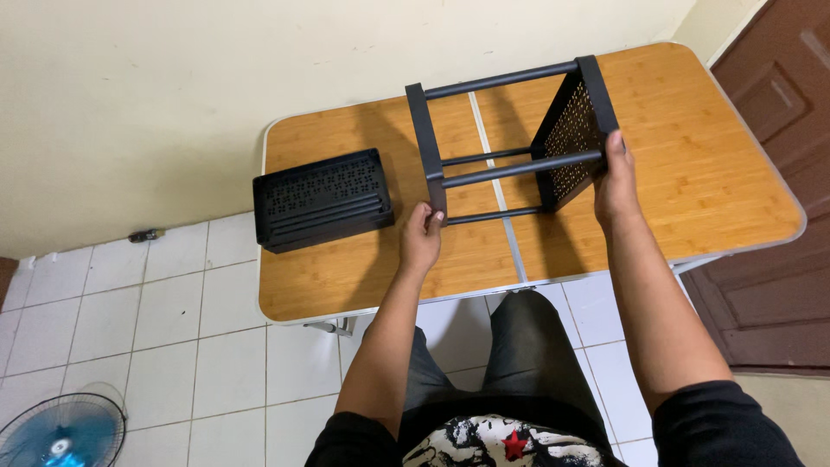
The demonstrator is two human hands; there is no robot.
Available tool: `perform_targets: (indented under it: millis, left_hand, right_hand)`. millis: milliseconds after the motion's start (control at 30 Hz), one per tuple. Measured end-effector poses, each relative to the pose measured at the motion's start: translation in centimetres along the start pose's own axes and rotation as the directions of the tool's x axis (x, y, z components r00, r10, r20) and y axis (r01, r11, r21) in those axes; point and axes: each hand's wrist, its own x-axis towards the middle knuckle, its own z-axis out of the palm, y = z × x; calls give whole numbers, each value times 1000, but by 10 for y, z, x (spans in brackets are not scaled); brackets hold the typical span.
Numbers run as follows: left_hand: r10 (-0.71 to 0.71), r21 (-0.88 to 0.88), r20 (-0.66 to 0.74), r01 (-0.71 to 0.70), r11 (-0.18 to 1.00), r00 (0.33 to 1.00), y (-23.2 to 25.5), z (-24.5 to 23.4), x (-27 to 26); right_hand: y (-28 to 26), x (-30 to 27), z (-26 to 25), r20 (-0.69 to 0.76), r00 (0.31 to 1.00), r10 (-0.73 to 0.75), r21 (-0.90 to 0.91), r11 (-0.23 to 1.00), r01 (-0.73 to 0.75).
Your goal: The person assembles a black plastic storage rack by inserting vertical rods into perforated trays and connecting horizontal bars to form a frame. The person repeatedly inserts and removes rods, adjusts tray positions, and secures the frame components on a wooden table.
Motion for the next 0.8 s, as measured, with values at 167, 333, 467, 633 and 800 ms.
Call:
perform_targets:
  millis: [167,333,467,633,800]
  left_hand:
    - [-120,214,33,111,971,992,-31,-10,-11]
    - [-208,296,31,190,936,978,-60,-9,-20]
    - [-207,226,-14,205,952,978,-73,-7,-23]
    - [-256,200,21,247,948,967,-74,-9,-21]
    - [-180,173,10,176,969,984,-69,-8,-26]
  right_hand:
    - [51,-16,-35,198,974,-112,-36,992,122]
    - [63,-30,-23,104,994,26,-345,938,12]
    - [63,-33,-8,-23,996,86,-411,907,-88]
    - [81,-36,-12,-14,999,51,-432,901,-52]
    - [99,-45,-23,11,999,50,-575,817,-34]
